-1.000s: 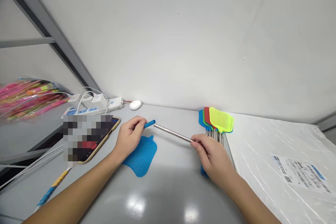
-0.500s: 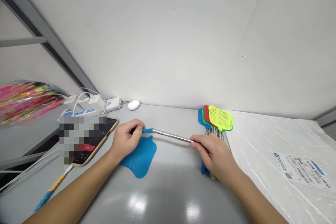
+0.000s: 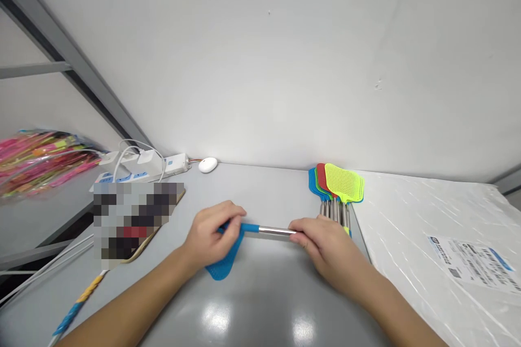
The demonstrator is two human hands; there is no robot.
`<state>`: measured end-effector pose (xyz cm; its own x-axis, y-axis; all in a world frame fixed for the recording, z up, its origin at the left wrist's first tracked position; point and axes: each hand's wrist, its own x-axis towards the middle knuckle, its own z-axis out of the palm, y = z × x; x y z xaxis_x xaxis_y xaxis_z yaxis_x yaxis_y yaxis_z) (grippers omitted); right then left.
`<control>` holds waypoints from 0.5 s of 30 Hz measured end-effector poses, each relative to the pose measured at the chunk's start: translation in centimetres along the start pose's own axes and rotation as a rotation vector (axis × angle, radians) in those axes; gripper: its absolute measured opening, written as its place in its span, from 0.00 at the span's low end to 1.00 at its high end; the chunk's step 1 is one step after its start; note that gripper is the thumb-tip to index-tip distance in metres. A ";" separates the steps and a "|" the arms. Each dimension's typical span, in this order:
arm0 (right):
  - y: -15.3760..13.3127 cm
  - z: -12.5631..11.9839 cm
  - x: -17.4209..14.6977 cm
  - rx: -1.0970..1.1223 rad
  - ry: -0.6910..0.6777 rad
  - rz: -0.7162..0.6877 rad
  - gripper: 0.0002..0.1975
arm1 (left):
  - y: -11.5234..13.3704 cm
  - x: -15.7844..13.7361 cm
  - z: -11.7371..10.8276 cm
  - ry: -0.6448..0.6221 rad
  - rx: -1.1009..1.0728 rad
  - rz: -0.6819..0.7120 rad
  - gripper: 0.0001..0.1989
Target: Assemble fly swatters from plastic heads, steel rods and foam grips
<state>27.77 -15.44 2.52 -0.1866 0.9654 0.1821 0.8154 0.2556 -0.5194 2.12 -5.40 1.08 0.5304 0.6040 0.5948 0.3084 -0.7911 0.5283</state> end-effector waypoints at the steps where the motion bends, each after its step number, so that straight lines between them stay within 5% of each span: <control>1: -0.1 0.2 0.0 0.006 -0.016 0.002 0.13 | 0.3 -0.2 0.3 -0.008 -0.054 0.006 0.08; 4: -0.4 0.6 -0.2 0.021 -0.037 0.016 0.13 | 0.9 -0.2 0.5 0.024 -0.280 -0.098 0.09; 10: -1.3 0.6 -0.2 0.050 -0.060 0.033 0.13 | -0.2 1.9 -1.0 0.134 -1.083 -0.534 0.25; 15: -1.8 1.0 -0.1 -0.018 -0.060 -0.029 0.13 | -1.0 2.5 -1.5 0.099 -1.254 -0.695 0.31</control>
<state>25.72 -15.98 2.59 -0.2425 0.9591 0.1463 0.8185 0.2832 -0.4998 1.97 -2.99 2.92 0.4921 0.8705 0.0107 -0.4366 0.2362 0.8681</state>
